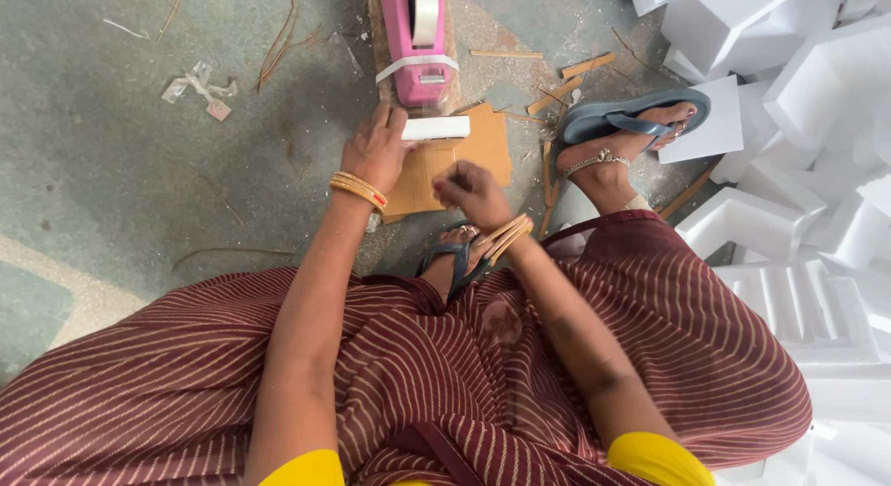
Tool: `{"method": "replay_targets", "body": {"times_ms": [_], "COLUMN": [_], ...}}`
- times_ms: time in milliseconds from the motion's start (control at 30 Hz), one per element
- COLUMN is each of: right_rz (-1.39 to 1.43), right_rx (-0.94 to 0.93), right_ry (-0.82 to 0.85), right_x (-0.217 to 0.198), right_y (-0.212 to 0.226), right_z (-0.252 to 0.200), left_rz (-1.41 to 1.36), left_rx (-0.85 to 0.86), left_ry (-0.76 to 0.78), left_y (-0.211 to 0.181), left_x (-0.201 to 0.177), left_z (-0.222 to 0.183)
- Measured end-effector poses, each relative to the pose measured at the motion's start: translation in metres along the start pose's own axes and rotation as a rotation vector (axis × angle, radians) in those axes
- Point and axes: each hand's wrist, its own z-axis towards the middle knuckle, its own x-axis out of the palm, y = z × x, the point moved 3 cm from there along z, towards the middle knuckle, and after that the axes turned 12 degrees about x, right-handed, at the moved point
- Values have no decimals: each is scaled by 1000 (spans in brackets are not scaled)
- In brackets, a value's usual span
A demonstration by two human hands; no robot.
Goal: The person places a white foam insert onto a cardboard sheet and secures it using tape from a pink dispenser. They repeat this process for several foam blocks, folding cardboard edges and applying tape to secure the assembly.
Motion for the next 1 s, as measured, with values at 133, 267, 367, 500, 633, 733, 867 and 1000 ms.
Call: {"method": "replay_targets", "body": {"times_ms": [133,267,367,500,633,733,867,1000], "right_rz": [170,195,227,-248,-637,-724,-674,-678], "right_rx": [12,-14,-16,-49,-119,-359,-247,-119], "right_ry": [-10,-125,-224,-572,-689,-717,-621,-386], "right_x": [-1,-10,-7,-13,-26,-24,-17,-31], "right_y": [-49,-59,-57,-32,-5,6,2,-7], "right_z": [33,73,83,73,74,73,53,24], "left_rz": [-75,-37,-23,-17,-43,-31,19,43], "left_rx": [-47,32,56,69,46,72,106,143], "left_ry": [56,43,83,47,67,24,67,60], "left_y": [-1,-1,0,-5,-6,-11,-14,-23], "left_x": [-10,-15,-17,-23,-23,-25,-23,-21], "left_z": [10,15,9,10,11,11,7,-20]}}
